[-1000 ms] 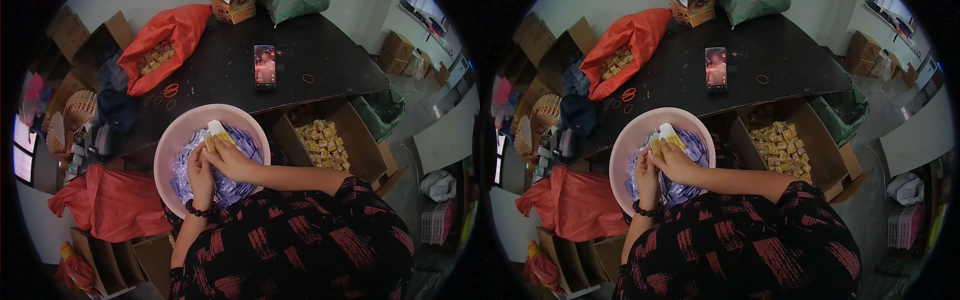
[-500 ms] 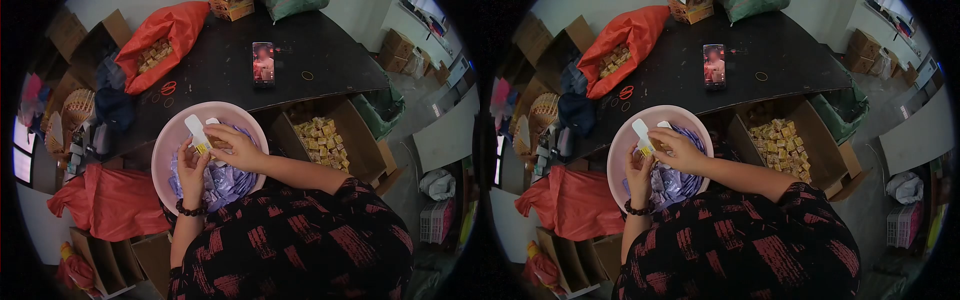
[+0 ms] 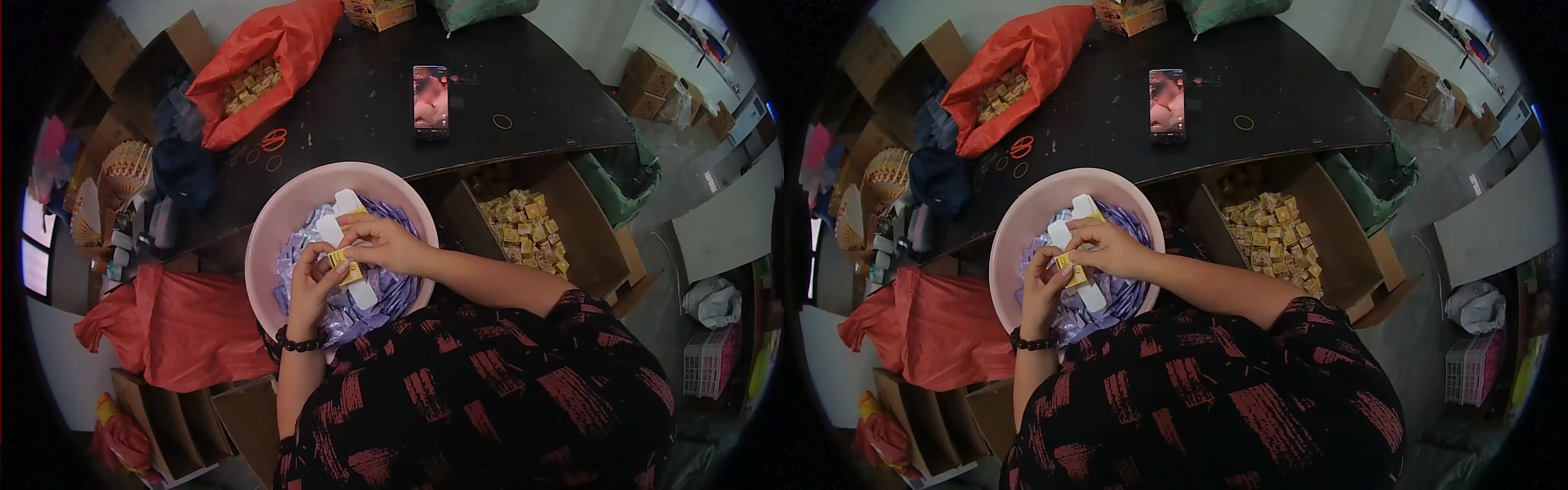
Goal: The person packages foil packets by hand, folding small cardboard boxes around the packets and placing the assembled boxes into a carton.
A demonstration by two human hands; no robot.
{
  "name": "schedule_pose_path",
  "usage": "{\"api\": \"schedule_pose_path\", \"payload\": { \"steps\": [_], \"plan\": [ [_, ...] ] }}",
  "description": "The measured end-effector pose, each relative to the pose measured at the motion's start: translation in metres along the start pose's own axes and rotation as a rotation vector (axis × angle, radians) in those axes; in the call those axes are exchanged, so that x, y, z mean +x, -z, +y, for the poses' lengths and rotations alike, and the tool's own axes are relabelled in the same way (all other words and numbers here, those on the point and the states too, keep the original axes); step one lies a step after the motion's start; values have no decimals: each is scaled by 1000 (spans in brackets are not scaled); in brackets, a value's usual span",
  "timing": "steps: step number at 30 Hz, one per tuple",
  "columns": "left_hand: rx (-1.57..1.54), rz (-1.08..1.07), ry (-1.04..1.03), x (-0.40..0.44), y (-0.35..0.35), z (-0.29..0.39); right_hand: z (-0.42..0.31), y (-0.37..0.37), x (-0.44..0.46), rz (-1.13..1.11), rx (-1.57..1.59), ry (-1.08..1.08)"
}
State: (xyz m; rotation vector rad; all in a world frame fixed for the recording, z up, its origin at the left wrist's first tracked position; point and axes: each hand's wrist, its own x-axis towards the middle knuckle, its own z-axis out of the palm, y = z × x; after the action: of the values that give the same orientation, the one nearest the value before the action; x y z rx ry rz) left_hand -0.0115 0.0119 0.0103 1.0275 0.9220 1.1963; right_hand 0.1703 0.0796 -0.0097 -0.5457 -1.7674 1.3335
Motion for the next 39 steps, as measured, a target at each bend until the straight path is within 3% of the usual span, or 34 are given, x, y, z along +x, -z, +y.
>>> {"api": "schedule_pose_path", "payload": {
  "steps": [2, 6, 9, 11, 14, 21, 24, 26, 30, 33, 35, 39],
  "plan": [
    [23, 26, -30, 0, -6, 0, -1, 0, 2, -63, 265, -165],
    [19, 174, -114, 2, -11, -9, -8, -2, 7, 3, 302, -115],
    [100, 162, -158, 3, -13, -12, -9, -2, 11, 110, 370, -146],
    [103, 145, -145, 3, -18, -9, -9, 1, 12, 4, 117, -178],
    [87, 114, -133, 3, -18, -5, -12, 1, 11, 78, 99, -83],
    [97, 42, -151, 2, -12, -6, -8, 6, 9, 76, 161, -195],
    [-10, 62, -117, 2, -9, -7, -12, 11, 8, 28, 49, -176],
    [-8, 75, -108, 3, -10, -4, -8, 13, 6, 7, -143, 38],
    [-62, 66, -37, 2, -7, -5, -19, -4, -5, 31, -134, 69],
    [-86, 77, 32, 3, -4, -6, -27, -12, -10, 50, -198, -56],
    [-150, 87, 47, 2, -11, 0, -24, -18, -6, 259, 240, -111],
    [-187, 15, 60, 1, -5, 0, -19, -12, -4, 240, 18, -93]
  ]
}}
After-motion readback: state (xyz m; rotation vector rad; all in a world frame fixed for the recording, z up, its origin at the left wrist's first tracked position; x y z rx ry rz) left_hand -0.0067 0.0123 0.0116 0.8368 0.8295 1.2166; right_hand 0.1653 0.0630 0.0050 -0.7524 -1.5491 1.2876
